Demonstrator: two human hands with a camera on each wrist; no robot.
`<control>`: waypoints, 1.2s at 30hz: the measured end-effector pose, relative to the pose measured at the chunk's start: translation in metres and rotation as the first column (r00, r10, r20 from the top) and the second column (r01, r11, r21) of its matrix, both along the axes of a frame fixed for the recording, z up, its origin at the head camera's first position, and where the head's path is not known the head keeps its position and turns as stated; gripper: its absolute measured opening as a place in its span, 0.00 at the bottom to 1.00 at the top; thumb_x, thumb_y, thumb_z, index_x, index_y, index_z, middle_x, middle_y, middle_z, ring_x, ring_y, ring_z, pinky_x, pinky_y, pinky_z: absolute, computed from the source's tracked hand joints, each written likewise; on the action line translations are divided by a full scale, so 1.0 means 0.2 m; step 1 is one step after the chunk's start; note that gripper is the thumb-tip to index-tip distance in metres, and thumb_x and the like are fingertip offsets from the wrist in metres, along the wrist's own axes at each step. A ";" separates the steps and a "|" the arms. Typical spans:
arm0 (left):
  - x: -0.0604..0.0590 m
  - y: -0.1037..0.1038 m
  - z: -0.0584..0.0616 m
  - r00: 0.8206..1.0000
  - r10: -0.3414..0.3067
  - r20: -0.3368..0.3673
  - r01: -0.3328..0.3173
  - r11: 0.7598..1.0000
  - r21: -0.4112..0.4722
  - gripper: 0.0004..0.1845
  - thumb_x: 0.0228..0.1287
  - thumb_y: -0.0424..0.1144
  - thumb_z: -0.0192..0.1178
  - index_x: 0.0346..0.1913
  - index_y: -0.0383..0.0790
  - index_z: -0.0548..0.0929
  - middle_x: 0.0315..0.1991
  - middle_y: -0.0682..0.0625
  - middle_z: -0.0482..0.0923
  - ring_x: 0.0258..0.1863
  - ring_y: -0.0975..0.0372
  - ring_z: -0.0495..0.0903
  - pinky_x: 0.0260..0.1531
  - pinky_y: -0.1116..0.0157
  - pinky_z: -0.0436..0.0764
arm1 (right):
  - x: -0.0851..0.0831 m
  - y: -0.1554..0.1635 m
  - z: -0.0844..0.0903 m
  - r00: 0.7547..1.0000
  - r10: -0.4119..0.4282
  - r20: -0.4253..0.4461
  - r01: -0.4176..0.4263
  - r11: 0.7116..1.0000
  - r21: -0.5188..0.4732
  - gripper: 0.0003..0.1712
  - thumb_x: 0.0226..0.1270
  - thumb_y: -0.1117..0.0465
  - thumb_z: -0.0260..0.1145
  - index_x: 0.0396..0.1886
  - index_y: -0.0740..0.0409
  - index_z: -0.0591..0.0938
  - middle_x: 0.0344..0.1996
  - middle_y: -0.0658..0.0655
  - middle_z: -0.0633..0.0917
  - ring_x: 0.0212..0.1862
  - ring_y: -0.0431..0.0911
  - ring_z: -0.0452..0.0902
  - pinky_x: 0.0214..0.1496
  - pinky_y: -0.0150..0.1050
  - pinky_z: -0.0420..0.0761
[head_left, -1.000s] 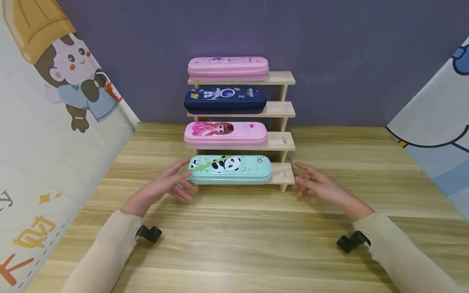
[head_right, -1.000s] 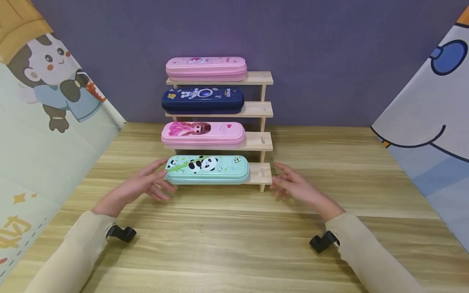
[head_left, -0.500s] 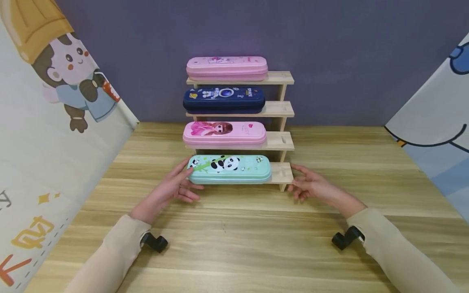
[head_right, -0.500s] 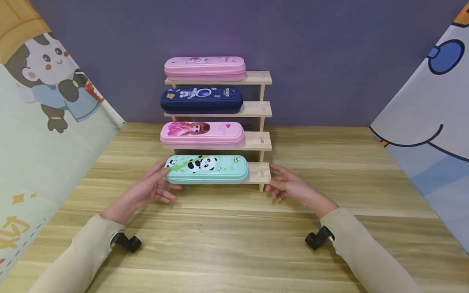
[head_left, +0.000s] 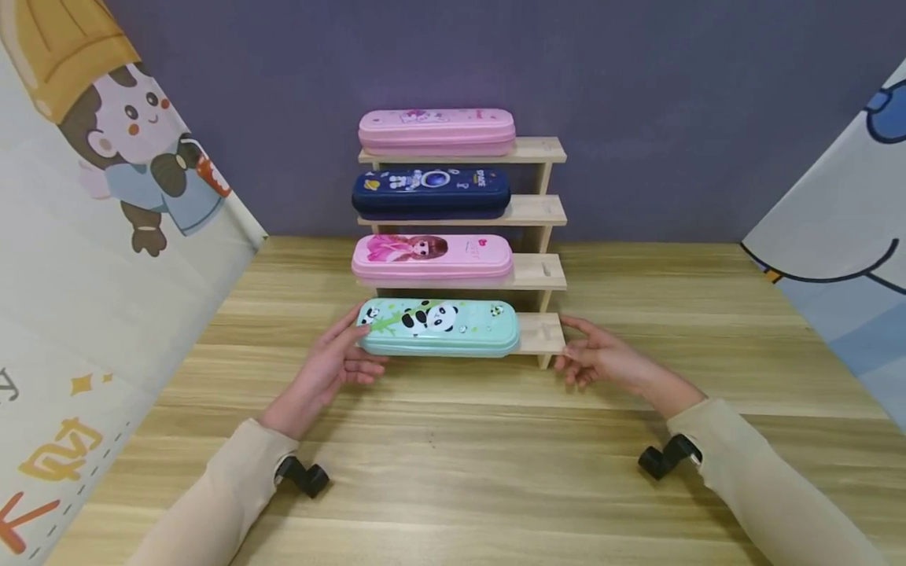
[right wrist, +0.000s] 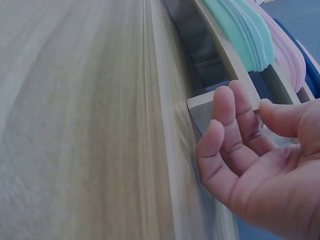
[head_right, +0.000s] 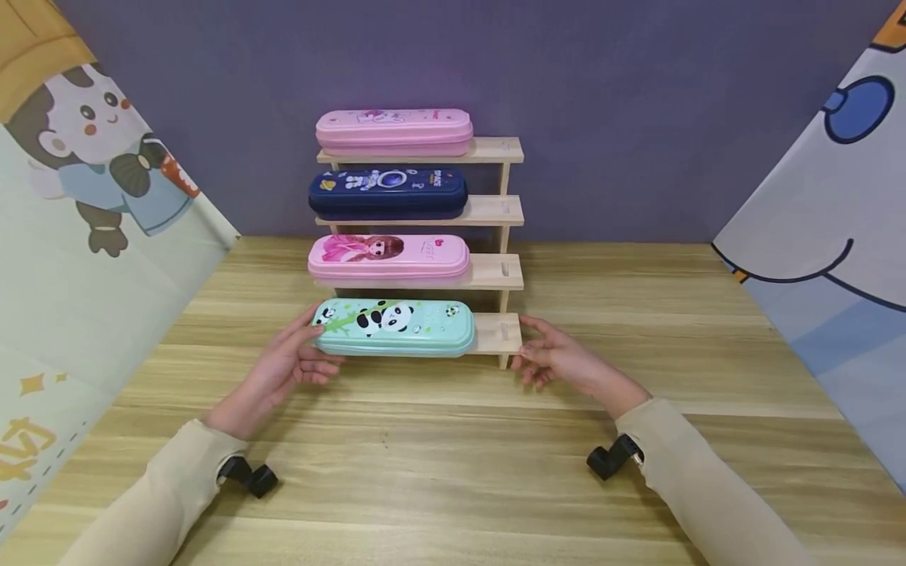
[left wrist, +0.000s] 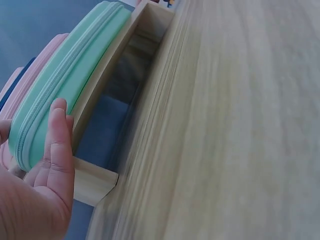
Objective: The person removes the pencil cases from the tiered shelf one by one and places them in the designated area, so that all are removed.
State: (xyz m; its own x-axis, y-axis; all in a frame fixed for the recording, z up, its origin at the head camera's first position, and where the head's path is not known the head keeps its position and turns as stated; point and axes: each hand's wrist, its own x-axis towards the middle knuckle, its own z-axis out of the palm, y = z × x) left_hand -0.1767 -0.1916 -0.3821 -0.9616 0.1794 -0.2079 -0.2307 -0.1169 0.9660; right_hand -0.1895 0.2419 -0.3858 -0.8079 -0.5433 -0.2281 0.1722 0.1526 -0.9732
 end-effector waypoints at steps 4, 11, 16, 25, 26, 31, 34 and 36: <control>0.02 -0.01 0.01 0.999 0.033 0.009 -0.033 0.999 -0.008 0.32 0.78 0.41 0.48 0.80 0.50 0.51 0.31 0.37 0.86 0.26 0.56 0.87 0.26 0.63 0.88 | 0.00 0.01 0.01 1.000 0.013 -0.008 -0.013 1.000 -0.005 0.43 0.77 0.70 0.48 0.78 0.64 0.32 0.36 0.57 0.83 0.32 0.44 0.80 0.33 0.36 0.83; 0.01 -0.05 0.04 0.999 -0.021 0.049 0.022 1.000 -0.014 0.35 0.78 0.45 0.49 0.80 0.55 0.48 0.34 0.43 0.86 0.30 0.58 0.87 0.27 0.62 0.88 | 0.00 0.01 0.01 1.000 0.014 -0.010 -0.014 1.000 -0.004 0.43 0.77 0.70 0.48 0.78 0.64 0.31 0.37 0.57 0.83 0.32 0.44 0.80 0.33 0.36 0.83; 0.00 -0.08 0.07 0.993 -0.105 0.056 0.108 0.993 -0.048 0.35 0.78 0.44 0.49 0.79 0.51 0.45 0.34 0.42 0.84 0.29 0.57 0.86 0.27 0.60 0.88 | -0.01 0.02 0.01 1.000 0.020 -0.010 -0.020 1.000 0.000 0.43 0.77 0.70 0.49 0.78 0.64 0.31 0.37 0.59 0.83 0.32 0.44 0.80 0.34 0.37 0.83; 0.02 -0.13 0.07 0.976 -0.214 0.033 0.215 0.975 -0.045 0.25 0.77 0.37 0.49 0.72 0.50 0.56 0.41 0.42 0.82 0.37 0.48 0.88 0.33 0.56 0.89 | -0.01 0.01 0.01 1.000 0.030 0.006 -0.030 0.999 0.013 0.44 0.78 0.68 0.51 0.78 0.64 0.33 0.38 0.60 0.83 0.32 0.44 0.80 0.33 0.36 0.83; 0.02 -0.13 0.06 0.974 -0.225 0.033 0.227 0.973 -0.043 0.27 0.77 0.37 0.48 0.74 0.51 0.55 0.41 0.41 0.82 0.36 0.49 0.88 0.33 0.56 0.89 | -0.01 0.01 0.00 1.000 0.031 0.006 -0.031 0.999 0.014 0.44 0.78 0.68 0.51 0.78 0.64 0.33 0.38 0.60 0.83 0.32 0.44 0.80 0.33 0.36 0.83; 0.03 -0.15 0.07 0.961 -0.275 0.031 0.275 0.961 -0.026 0.35 0.78 0.37 0.47 0.80 0.47 0.45 0.43 0.40 0.81 0.35 0.52 0.88 0.34 0.57 0.89 | -0.01 0.01 0.01 1.000 0.027 0.005 -0.027 0.999 0.025 0.44 0.78 0.68 0.51 0.78 0.63 0.34 0.38 0.59 0.83 0.32 0.44 0.80 0.33 0.36 0.83; 0.04 -0.16 0.07 0.958 -0.287 0.028 0.287 0.958 0.001 0.35 0.76 0.34 0.47 0.80 0.45 0.45 0.43 0.40 0.80 0.36 0.51 0.88 0.36 0.56 0.89 | -0.02 0.01 0.00 1.000 0.022 0.008 -0.022 0.999 0.026 0.44 0.78 0.68 0.51 0.79 0.62 0.34 0.39 0.59 0.83 0.32 0.44 0.80 0.33 0.36 0.83; 0.05 -0.17 0.07 0.957 -0.287 0.030 0.287 0.958 0.018 0.36 0.75 0.33 0.47 0.80 0.45 0.45 0.43 0.40 0.81 0.37 0.50 0.87 0.36 0.57 0.88 | -0.02 0.01 0.01 1.000 0.022 0.010 -0.022 0.999 0.024 0.44 0.77 0.68 0.51 0.79 0.62 0.34 0.38 0.59 0.83 0.32 0.44 0.80 0.33 0.37 0.83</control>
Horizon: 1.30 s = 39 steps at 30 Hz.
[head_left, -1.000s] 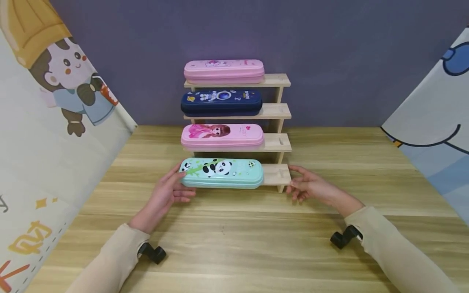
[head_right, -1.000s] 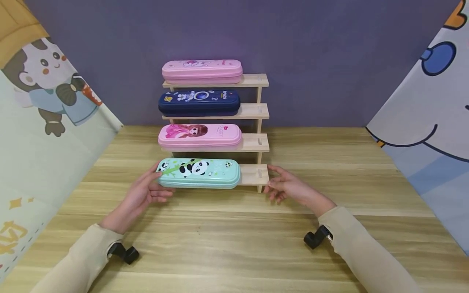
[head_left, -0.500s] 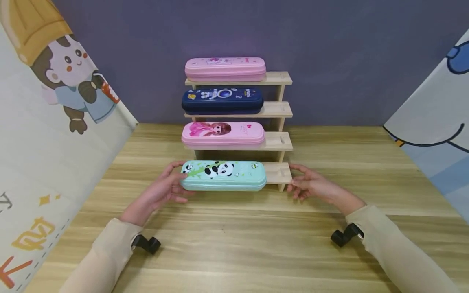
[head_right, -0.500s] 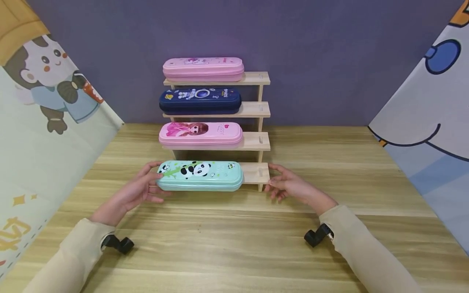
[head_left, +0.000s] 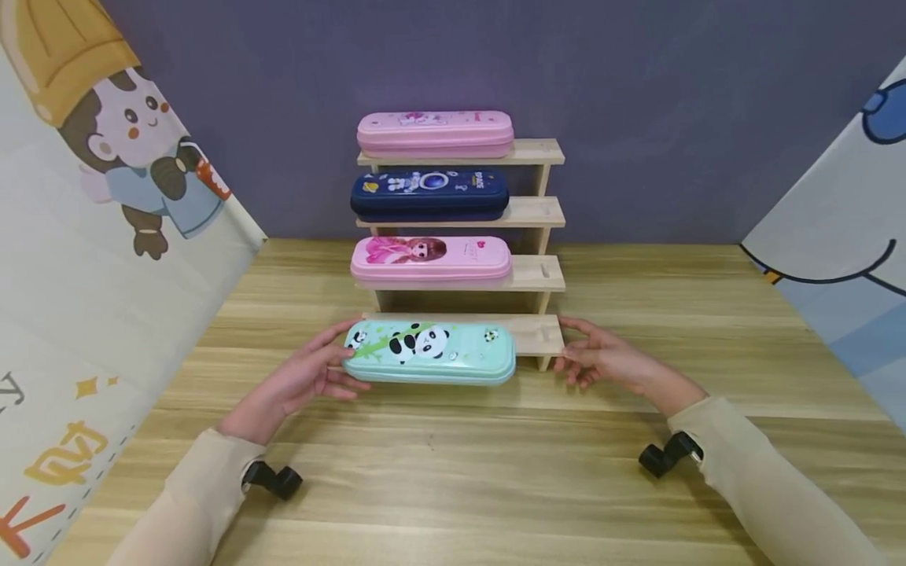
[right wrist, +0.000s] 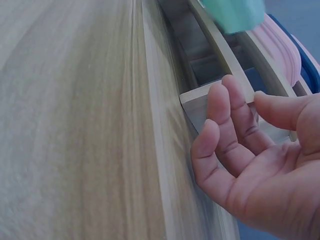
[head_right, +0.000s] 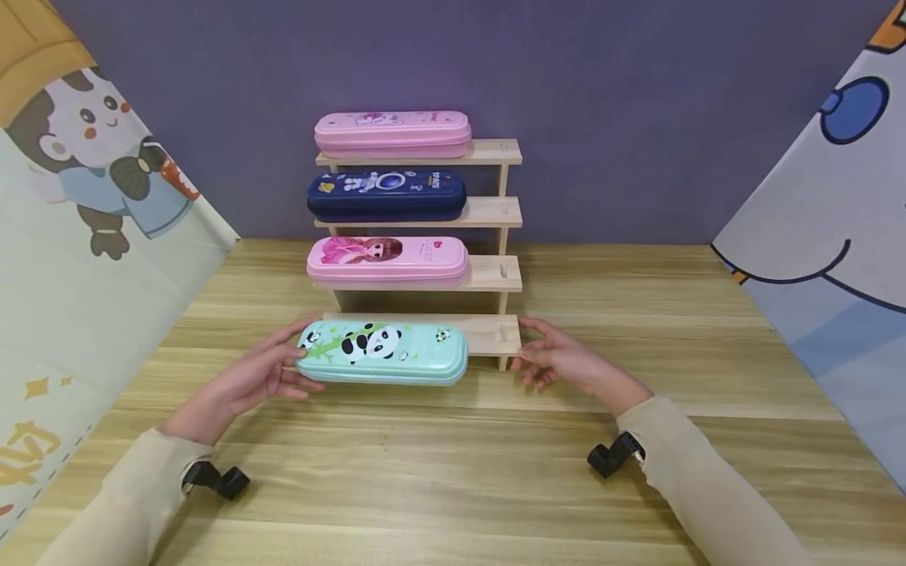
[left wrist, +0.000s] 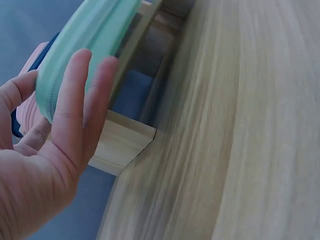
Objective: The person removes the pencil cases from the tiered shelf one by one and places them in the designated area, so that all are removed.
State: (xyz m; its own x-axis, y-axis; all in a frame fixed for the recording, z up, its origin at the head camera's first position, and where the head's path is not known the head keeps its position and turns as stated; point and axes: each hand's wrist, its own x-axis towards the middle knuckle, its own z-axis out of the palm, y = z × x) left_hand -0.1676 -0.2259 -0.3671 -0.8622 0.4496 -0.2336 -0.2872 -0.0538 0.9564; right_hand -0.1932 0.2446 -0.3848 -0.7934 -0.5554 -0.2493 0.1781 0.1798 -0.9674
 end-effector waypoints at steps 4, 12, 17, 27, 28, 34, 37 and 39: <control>0.02 -0.03 -0.01 1.000 0.009 0.013 -0.009 0.999 0.045 0.32 0.75 0.31 0.47 0.77 0.50 0.54 0.43 0.40 0.81 0.38 0.48 0.87 0.37 0.58 0.88 | 0.00 0.00 -0.01 1.000 0.003 0.002 -0.003 1.000 -0.010 0.44 0.77 0.69 0.51 0.78 0.63 0.34 0.38 0.58 0.83 0.32 0.44 0.80 0.33 0.36 0.83; 0.06 -0.07 0.00 0.989 0.070 -0.128 -0.037 0.968 0.247 0.28 0.74 0.24 0.43 0.66 0.58 0.68 0.46 0.42 0.82 0.39 0.47 0.88 0.38 0.61 0.88 | -0.01 0.01 0.00 1.000 0.007 -0.004 -0.007 1.000 -0.007 0.44 0.77 0.69 0.51 0.78 0.63 0.34 0.37 0.55 0.84 0.32 0.43 0.80 0.33 0.36 0.83; 0.07 -0.08 0.01 0.965 0.169 -0.200 -0.080 0.918 0.389 0.29 0.73 0.22 0.39 0.65 0.55 0.70 0.47 0.43 0.83 0.38 0.46 0.88 0.38 0.59 0.88 | -0.01 0.01 0.00 1.000 0.009 -0.005 -0.009 1.000 -0.009 0.44 0.78 0.68 0.51 0.78 0.63 0.34 0.37 0.54 0.84 0.32 0.43 0.80 0.32 0.36 0.83; 0.08 -0.07 0.02 0.880 0.430 -0.200 -0.181 0.694 0.696 0.23 0.74 0.20 0.39 0.62 0.47 0.66 0.48 0.40 0.80 0.39 0.42 0.87 0.40 0.55 0.88 | -0.01 0.01 0.00 1.000 0.015 -0.012 -0.015 1.000 -0.010 0.43 0.78 0.69 0.51 0.78 0.63 0.34 0.36 0.54 0.84 0.32 0.43 0.80 0.32 0.36 0.83; 0.08 -0.07 0.02 0.873 0.446 -0.197 -0.185 0.676 0.713 0.23 0.74 0.20 0.39 0.62 0.47 0.65 0.49 0.40 0.80 0.39 0.42 0.87 0.40 0.55 0.88 | -0.01 0.01 0.00 1.000 0.012 -0.009 -0.012 1.000 -0.011 0.43 0.78 0.69 0.51 0.78 0.63 0.34 0.36 0.54 0.84 0.32 0.43 0.80 0.32 0.36 0.82; 0.08 -0.08 0.02 0.835 0.537 -0.122 -0.251 0.568 0.784 0.23 0.74 0.21 0.40 0.62 0.50 0.61 0.53 0.39 0.76 0.40 0.40 0.86 0.41 0.54 0.87 | -0.01 0.01 0.02 1.000 0.012 -0.005 -0.012 1.000 -0.017 0.43 0.78 0.69 0.50 0.78 0.63 0.34 0.36 0.54 0.84 0.31 0.43 0.80 0.32 0.36 0.82; 0.07 -0.08 0.03 0.802 0.593 -0.077 -0.304 0.515 0.802 0.23 0.74 0.22 0.41 0.63 0.51 0.58 0.54 0.39 0.74 0.39 0.39 0.86 0.40 0.55 0.88 | -0.01 0.01 0.01 1.000 0.012 -0.002 -0.012 1.000 -0.016 0.43 0.78 0.69 0.51 0.78 0.63 0.34 0.36 0.54 0.84 0.31 0.43 0.80 0.32 0.36 0.82; 0.07 -0.09 0.03 0.778 0.626 -0.044 -0.341 0.480 0.808 0.24 0.75 0.23 0.42 0.64 0.52 0.56 0.54 0.38 0.75 0.38 0.39 0.86 0.39 0.55 0.88 | -0.01 0.01 0.01 1.000 0.010 0.000 -0.010 1.000 -0.016 0.43 0.78 0.69 0.51 0.78 0.63 0.34 0.36 0.54 0.84 0.31 0.43 0.80 0.32 0.35 0.82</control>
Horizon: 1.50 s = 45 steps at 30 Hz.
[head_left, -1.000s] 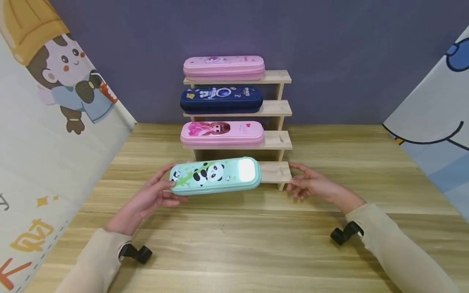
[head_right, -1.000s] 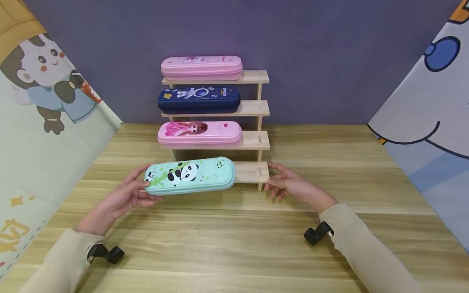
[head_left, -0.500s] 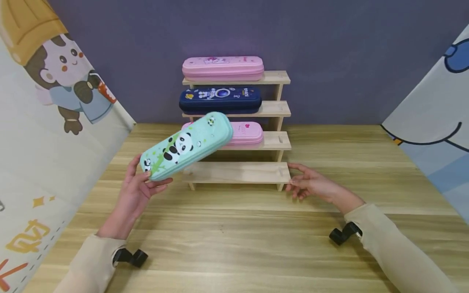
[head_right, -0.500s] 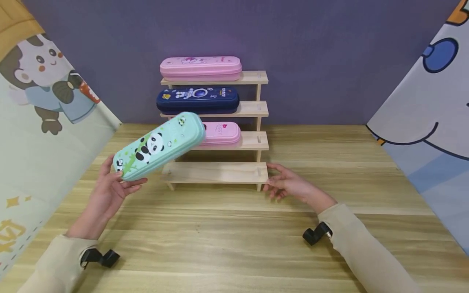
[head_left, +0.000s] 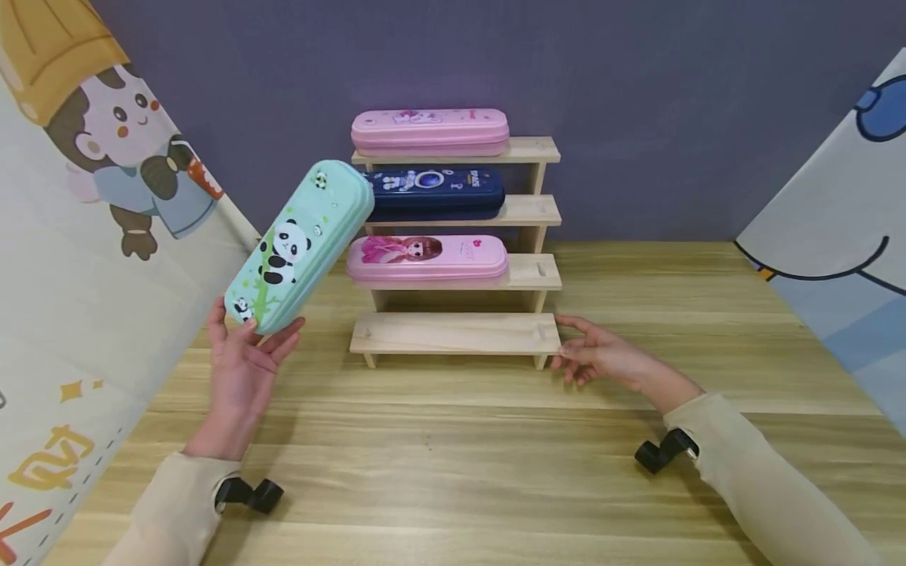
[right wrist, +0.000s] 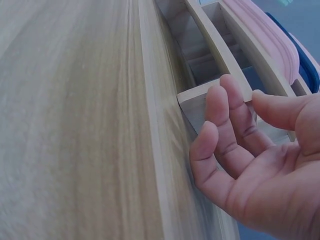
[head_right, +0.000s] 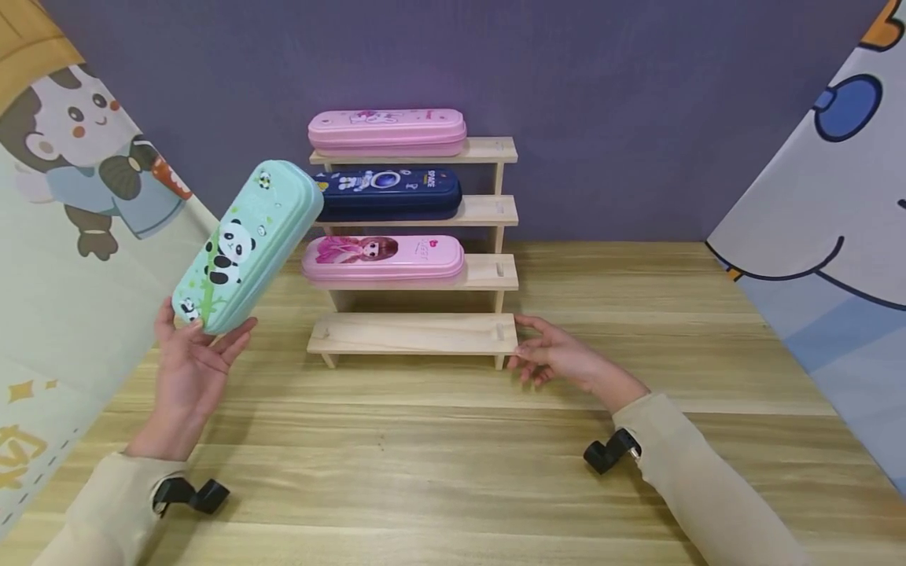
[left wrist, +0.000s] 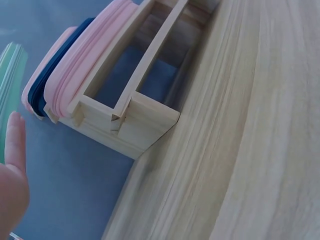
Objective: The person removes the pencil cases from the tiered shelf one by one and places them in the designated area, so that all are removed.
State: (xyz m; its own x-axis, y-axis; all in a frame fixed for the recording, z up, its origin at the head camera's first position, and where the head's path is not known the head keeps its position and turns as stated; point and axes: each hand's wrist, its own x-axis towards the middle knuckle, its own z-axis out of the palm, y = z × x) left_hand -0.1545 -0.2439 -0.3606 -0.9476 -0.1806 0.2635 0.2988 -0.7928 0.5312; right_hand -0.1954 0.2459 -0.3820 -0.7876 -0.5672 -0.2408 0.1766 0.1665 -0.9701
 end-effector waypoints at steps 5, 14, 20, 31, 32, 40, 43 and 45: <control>-0.01 -0.03 0.01 0.994 0.095 0.051 -0.098 0.994 0.056 0.26 0.74 0.24 0.47 0.65 0.53 0.57 0.53 0.36 0.76 0.39 0.38 0.85 0.38 0.53 0.88 | 0.00 0.00 0.00 1.000 -0.002 -0.005 0.002 1.000 0.001 0.43 0.78 0.69 0.51 0.78 0.63 0.34 0.36 0.54 0.84 0.31 0.43 0.80 0.32 0.35 0.82; -0.03 -0.08 0.04 0.973 0.192 0.132 -0.208 0.971 0.121 0.29 0.72 0.23 0.52 0.64 0.56 0.60 0.56 0.36 0.73 0.40 0.37 0.85 0.39 0.52 0.88 | 0.01 -0.01 -0.01 1.000 -0.013 -0.001 0.013 1.000 -0.002 0.43 0.78 0.69 0.51 0.78 0.63 0.34 0.36 0.54 0.84 0.31 0.43 0.80 0.32 0.36 0.82; -0.06 -0.10 0.04 0.951 0.244 0.188 -0.271 0.954 0.131 0.29 0.71 0.23 0.54 0.63 0.57 0.61 0.55 0.35 0.74 0.38 0.37 0.85 0.38 0.52 0.88 | 0.01 0.00 -0.01 1.000 -0.010 -0.004 0.010 1.000 -0.005 0.43 0.78 0.69 0.51 0.79 0.63 0.34 0.36 0.54 0.84 0.32 0.43 0.80 0.32 0.36 0.82; -0.13 -0.15 0.00 0.892 0.337 0.302 -0.379 0.921 0.093 0.29 0.71 0.27 0.57 0.64 0.61 0.61 0.55 0.38 0.71 0.35 0.40 0.86 0.39 0.53 0.87 | 0.01 0.00 -0.01 1.000 -0.011 -0.005 0.011 1.000 -0.005 0.43 0.78 0.69 0.51 0.78 0.63 0.35 0.36 0.54 0.84 0.32 0.44 0.80 0.33 0.36 0.82; -0.13 -0.15 -0.01 0.888 0.342 0.308 -0.385 0.918 0.091 0.29 0.71 0.28 0.57 0.64 0.61 0.61 0.54 0.38 0.71 0.35 0.40 0.86 0.40 0.53 0.87 | 0.01 0.00 -0.01 1.000 -0.010 -0.003 0.010 1.000 -0.005 0.43 0.78 0.69 0.51 0.78 0.63 0.35 0.36 0.54 0.84 0.32 0.44 0.80 0.33 0.36 0.82; -0.19 -0.18 -0.03 0.864 0.372 0.341 -0.419 0.905 0.074 0.28 0.72 0.29 0.57 0.64 0.61 0.61 0.53 0.38 0.70 0.34 0.41 0.86 0.43 0.53 0.86 | 0.00 0.00 -0.02 1.000 -0.015 0.005 0.016 1.000 -0.014 0.43 0.78 0.69 0.51 0.79 0.62 0.35 0.36 0.54 0.84 0.32 0.44 0.80 0.32 0.36 0.82; -0.21 -0.20 -0.04 0.849 0.391 0.355 -0.440 0.896 0.066 0.28 0.72 0.30 0.57 0.64 0.61 0.61 0.53 0.38 0.70 0.34 0.42 0.85 0.45 0.53 0.86 | 0.00 0.00 -0.02 1.000 -0.013 0.005 0.013 1.000 -0.017 0.43 0.78 0.68 0.52 0.79 0.62 0.35 0.36 0.54 0.84 0.32 0.44 0.80 0.32 0.36 0.82; -0.22 -0.21 -0.04 0.839 0.403 0.364 -0.451 0.891 0.055 0.28 0.72 0.30 0.58 0.64 0.61 0.62 0.54 0.39 0.69 0.34 0.42 0.85 0.45 0.53 0.85 | 0.00 0.00 -0.02 1.000 -0.011 0.008 0.011 1.000 -0.022 0.44 0.78 0.68 0.52 0.79 0.62 0.35 0.36 0.54 0.84 0.32 0.43 0.80 0.32 0.36 0.82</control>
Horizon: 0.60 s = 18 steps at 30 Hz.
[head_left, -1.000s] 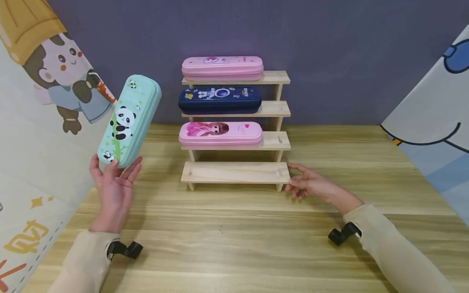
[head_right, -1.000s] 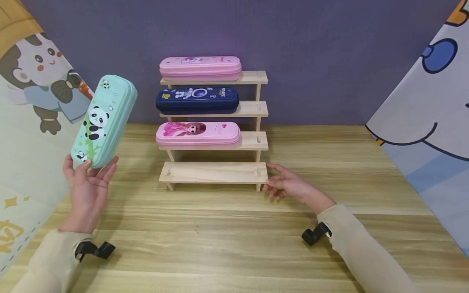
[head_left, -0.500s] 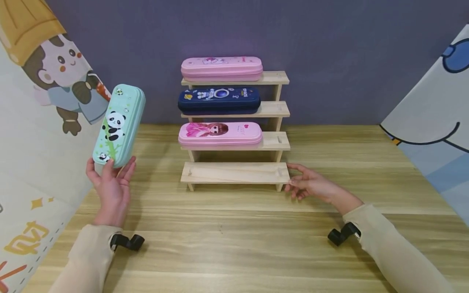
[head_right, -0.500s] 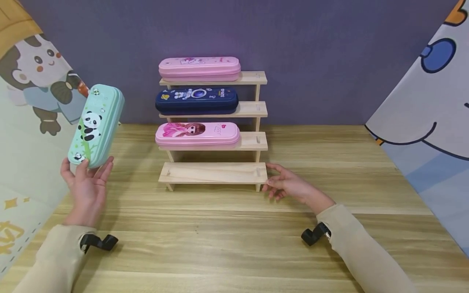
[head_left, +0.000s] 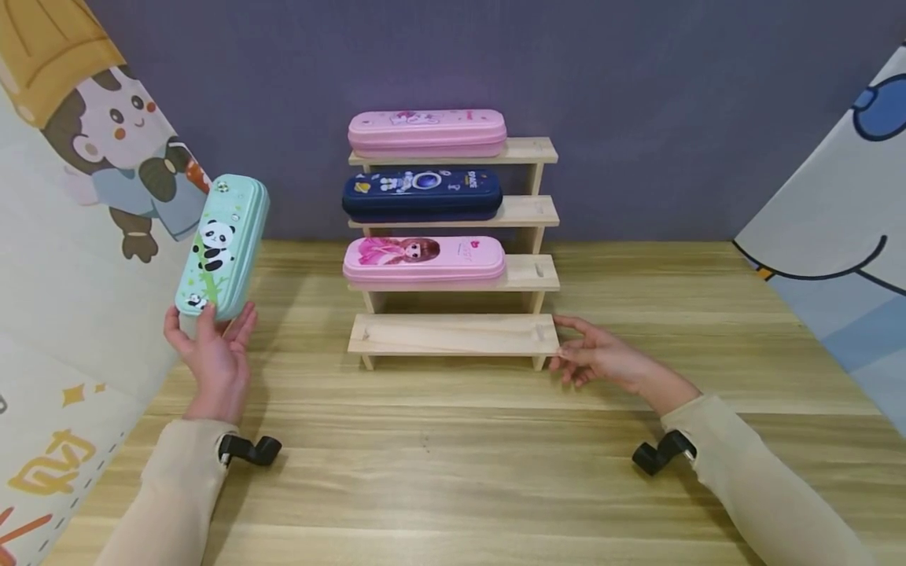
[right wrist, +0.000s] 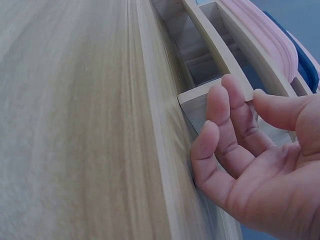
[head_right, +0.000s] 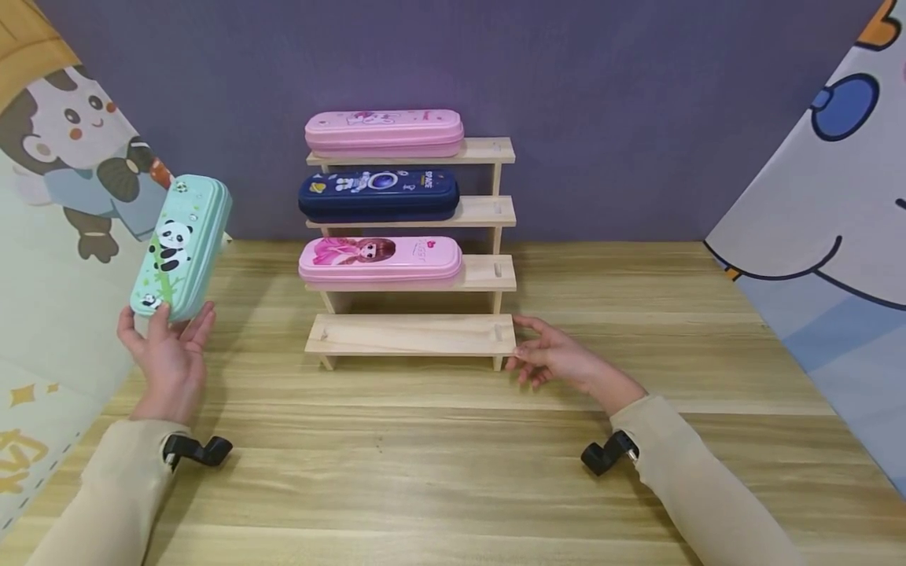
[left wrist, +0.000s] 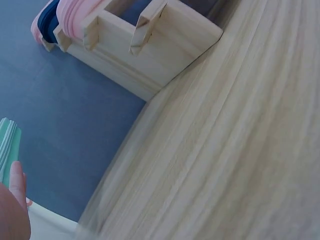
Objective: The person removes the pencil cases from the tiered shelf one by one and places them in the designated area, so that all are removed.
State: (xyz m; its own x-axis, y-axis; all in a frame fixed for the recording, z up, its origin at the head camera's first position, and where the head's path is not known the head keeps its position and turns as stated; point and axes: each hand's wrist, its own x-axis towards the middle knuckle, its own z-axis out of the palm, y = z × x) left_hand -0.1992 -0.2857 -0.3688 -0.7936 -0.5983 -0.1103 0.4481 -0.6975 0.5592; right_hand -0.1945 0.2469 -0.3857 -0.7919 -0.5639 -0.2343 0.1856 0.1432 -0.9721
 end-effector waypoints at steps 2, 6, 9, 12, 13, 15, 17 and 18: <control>-0.02 -0.01 -0.01 1.000 0.011 0.016 -0.011 1.000 -0.002 0.28 0.71 0.30 0.58 0.64 0.61 0.63 0.54 0.39 0.69 0.34 0.42 0.85 0.45 0.52 0.85 | 0.00 0.00 0.00 1.000 -0.001 0.005 0.001 1.000 -0.004 0.44 0.78 0.67 0.52 0.79 0.62 0.35 0.36 0.54 0.84 0.32 0.43 0.80 0.32 0.36 0.82; -0.05 -0.03 -0.02 0.998 0.025 0.050 -0.026 1.000 0.011 0.28 0.71 0.29 0.58 0.64 0.62 0.64 0.54 0.40 0.69 0.33 0.42 0.85 0.45 0.53 0.86 | 0.00 0.00 -0.01 1.000 -0.005 0.013 0.005 1.000 -0.009 0.44 0.78 0.67 0.52 0.79 0.61 0.35 0.36 0.54 0.84 0.32 0.43 0.80 0.32 0.36 0.83; -0.07 -0.04 -0.03 0.997 0.033 0.075 -0.035 0.999 0.026 0.29 0.71 0.28 0.58 0.64 0.62 0.64 0.54 0.41 0.68 0.31 0.43 0.85 0.44 0.53 0.86 | 0.00 0.00 -0.01 1.000 -0.003 0.010 0.003 1.000 -0.011 0.44 0.78 0.67 0.52 0.79 0.61 0.35 0.36 0.54 0.84 0.32 0.43 0.80 0.33 0.36 0.83; -0.09 -0.05 -0.04 0.994 0.042 0.099 -0.045 0.999 0.029 0.29 0.70 0.28 0.58 0.64 0.62 0.64 0.54 0.42 0.68 0.30 0.44 0.85 0.43 0.54 0.86 | -0.01 0.01 -0.02 1.000 0.005 0.004 -0.005 1.000 -0.014 0.44 0.78 0.66 0.53 0.79 0.61 0.35 0.37 0.54 0.84 0.32 0.43 0.80 0.33 0.36 0.83; -0.09 -0.06 -0.04 0.993 0.043 0.108 -0.046 0.999 0.023 0.29 0.70 0.28 0.58 0.64 0.63 0.64 0.54 0.42 0.69 0.31 0.44 0.85 0.42 0.54 0.87 | -0.01 0.01 -0.02 1.000 0.009 0.002 -0.009 1.000 -0.017 0.44 0.78 0.66 0.53 0.79 0.62 0.35 0.37 0.54 0.84 0.33 0.43 0.80 0.33 0.36 0.83; -0.10 -0.07 -0.05 0.991 0.050 0.122 -0.052 0.999 0.016 0.29 0.71 0.29 0.59 0.64 0.63 0.65 0.54 0.42 0.69 0.31 0.44 0.86 0.41 0.54 0.87 | -0.01 0.01 -0.02 1.000 0.014 -0.002 -0.014 1.000 -0.020 0.44 0.78 0.66 0.53 0.78 0.62 0.35 0.37 0.53 0.84 0.33 0.43 0.80 0.33 0.36 0.83; -0.10 -0.07 -0.05 0.989 0.055 0.140 -0.055 0.998 0.002 0.29 0.71 0.29 0.58 0.65 0.63 0.64 0.54 0.43 0.69 0.32 0.44 0.86 0.40 0.54 0.87 | 0.00 0.00 -0.02 1.000 0.017 -0.003 -0.017 1.000 -0.024 0.44 0.78 0.67 0.53 0.78 0.63 0.34 0.37 0.54 0.84 0.32 0.43 0.80 0.33 0.36 0.83; -0.10 -0.08 -0.06 0.987 0.058 0.150 -0.056 0.998 -0.012 0.29 0.71 0.29 0.58 0.65 0.62 0.64 0.55 0.43 0.69 0.31 0.45 0.86 0.39 0.55 0.87 | 0.00 0.00 -0.02 1.000 0.015 0.001 -0.015 1.000 -0.024 0.44 0.78 0.67 0.53 0.78 0.62 0.35 0.37 0.54 0.84 0.32 0.43 0.80 0.33 0.36 0.83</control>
